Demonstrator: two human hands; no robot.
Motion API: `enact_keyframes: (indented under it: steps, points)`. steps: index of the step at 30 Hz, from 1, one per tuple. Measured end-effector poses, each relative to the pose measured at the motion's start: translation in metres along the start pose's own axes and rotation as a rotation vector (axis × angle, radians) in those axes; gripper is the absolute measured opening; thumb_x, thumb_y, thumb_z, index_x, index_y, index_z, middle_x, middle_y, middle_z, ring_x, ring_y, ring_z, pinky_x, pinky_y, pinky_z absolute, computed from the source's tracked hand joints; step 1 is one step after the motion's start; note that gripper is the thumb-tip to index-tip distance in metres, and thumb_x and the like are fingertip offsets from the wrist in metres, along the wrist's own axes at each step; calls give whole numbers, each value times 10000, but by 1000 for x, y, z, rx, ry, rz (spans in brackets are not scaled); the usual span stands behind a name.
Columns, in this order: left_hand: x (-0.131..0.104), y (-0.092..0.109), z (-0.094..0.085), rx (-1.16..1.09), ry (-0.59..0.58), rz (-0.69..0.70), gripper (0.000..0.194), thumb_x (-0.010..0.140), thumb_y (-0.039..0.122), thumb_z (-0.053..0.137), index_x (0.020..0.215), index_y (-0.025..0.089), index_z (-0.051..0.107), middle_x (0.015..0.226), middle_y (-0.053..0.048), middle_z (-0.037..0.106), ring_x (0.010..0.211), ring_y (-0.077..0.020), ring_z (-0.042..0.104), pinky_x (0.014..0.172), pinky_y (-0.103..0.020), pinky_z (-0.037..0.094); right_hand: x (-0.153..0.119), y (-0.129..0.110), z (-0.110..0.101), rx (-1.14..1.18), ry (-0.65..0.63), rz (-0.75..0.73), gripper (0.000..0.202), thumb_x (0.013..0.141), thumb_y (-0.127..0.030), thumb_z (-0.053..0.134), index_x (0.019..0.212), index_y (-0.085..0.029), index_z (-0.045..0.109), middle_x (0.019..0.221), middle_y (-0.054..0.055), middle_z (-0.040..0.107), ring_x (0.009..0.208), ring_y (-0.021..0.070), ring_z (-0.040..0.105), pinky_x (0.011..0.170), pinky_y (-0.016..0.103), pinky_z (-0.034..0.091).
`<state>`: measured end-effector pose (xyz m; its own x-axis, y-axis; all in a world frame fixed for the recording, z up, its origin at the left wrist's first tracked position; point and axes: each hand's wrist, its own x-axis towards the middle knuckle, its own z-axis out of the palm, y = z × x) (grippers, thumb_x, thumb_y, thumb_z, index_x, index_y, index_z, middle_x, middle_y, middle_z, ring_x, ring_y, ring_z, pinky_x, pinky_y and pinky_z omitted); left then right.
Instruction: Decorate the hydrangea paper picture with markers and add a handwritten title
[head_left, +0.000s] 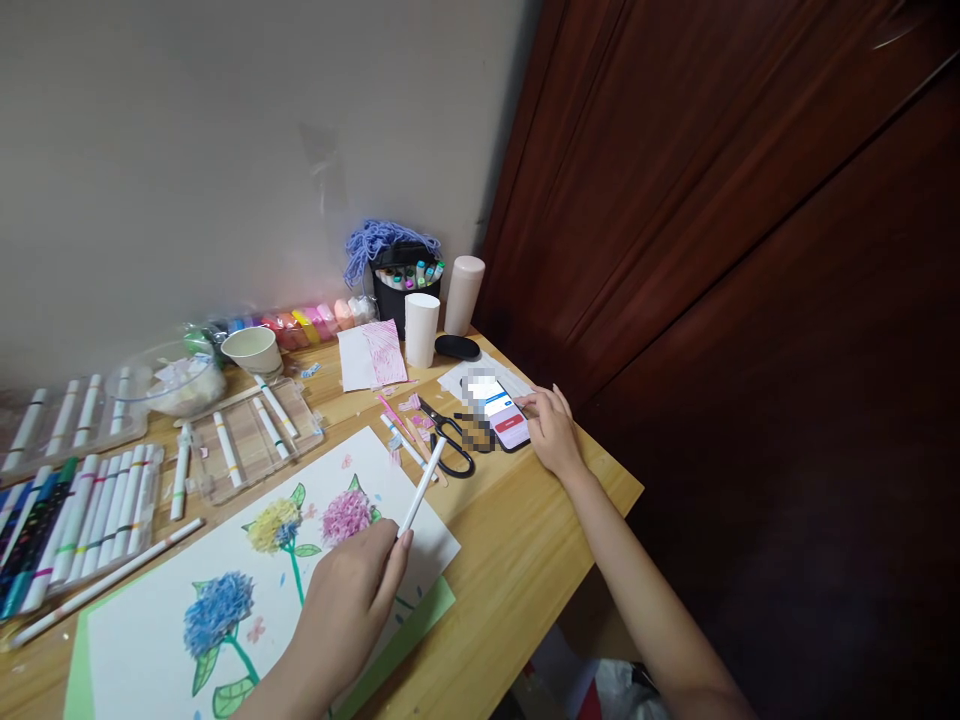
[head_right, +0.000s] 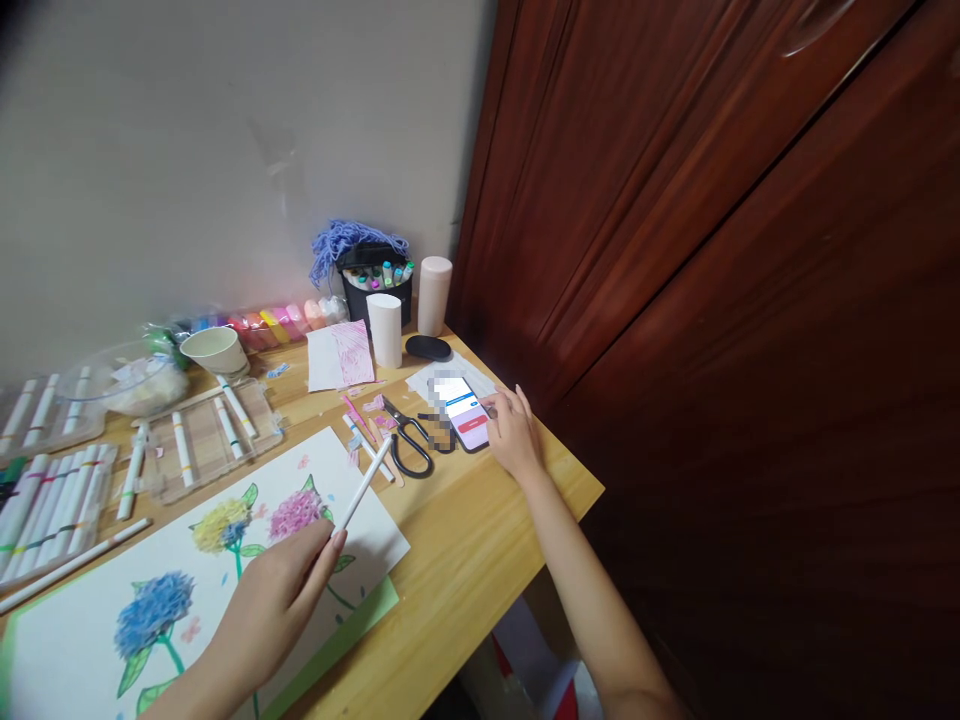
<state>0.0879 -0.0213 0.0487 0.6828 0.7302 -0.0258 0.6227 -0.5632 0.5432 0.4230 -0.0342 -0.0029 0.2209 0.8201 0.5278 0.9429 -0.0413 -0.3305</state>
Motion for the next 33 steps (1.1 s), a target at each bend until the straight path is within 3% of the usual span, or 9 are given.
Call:
enact_keyframes:
  steps: [9,13,14,16,19,22,25,30,33]
  points:
    - [-5,3,1,-65,-50,-51,398,956,437,182,686,219,377,644,7,535,596,-173,514,583,-273,364,-3,-1,0,117,-45,22,389,704,-46,389,1044,-194,504,1097,87,598,1202,266,452,1076,543,252]
    - [-14,3,-2,-158,-25,-80,405,958,448,180,692,219,383,617,24,509,569,-154,502,551,-248,355,-15,-39,-10,536,54,211,203,804,-138,412,988,-210,462,1024,88,590,978,222,555,870,417,442]
    - [-16,3,-2,-181,-9,-78,405,960,448,184,694,218,384,606,29,504,556,-147,500,538,-239,350,-22,-57,-13,706,-2,274,163,844,-191,421,1003,-223,431,910,53,597,817,186,575,755,357,472]
    - [-20,5,-3,-185,29,-40,398,961,449,210,693,216,390,593,34,504,536,-138,496,516,-227,338,-38,-98,-17,1014,-293,331,260,854,-316,499,1078,-239,392,704,-24,546,549,131,491,549,268,423]
    - [-26,10,-3,-103,63,123,362,956,434,284,715,211,437,625,25,533,545,-137,497,516,-226,329,-60,-157,-20,1306,-618,280,481,672,-416,733,1008,-218,451,631,-60,465,506,87,403,485,214,324]
    - [-37,12,-6,-58,66,246,288,955,389,327,805,207,493,692,7,576,592,-146,522,548,-234,343,-66,-194,-23,1463,-732,361,347,786,-492,605,918,-208,455,533,-88,395,456,66,338,463,193,273]
    - [-50,15,-14,-65,18,181,222,951,340,357,886,207,523,751,-11,612,653,-163,554,587,-246,361,-57,-207,-32,1409,-827,320,275,889,-463,457,936,-194,492,529,-81,371,450,61,302,454,189,239]
    - [-68,33,-44,-231,-216,101,282,931,313,338,818,205,572,817,-33,651,709,-171,587,624,-247,400,-41,-221,-59,1177,-1035,-25,295,904,-321,431,1131,-207,581,599,-44,429,510,83,345,495,217,272]
    - [-95,20,-60,-420,-307,-45,348,916,445,345,854,224,607,795,-20,662,721,-159,597,686,-239,452,-36,-218,-68,1277,-1045,-58,278,872,-324,460,1069,-210,620,559,-42,405,497,100,349,492,236,283]
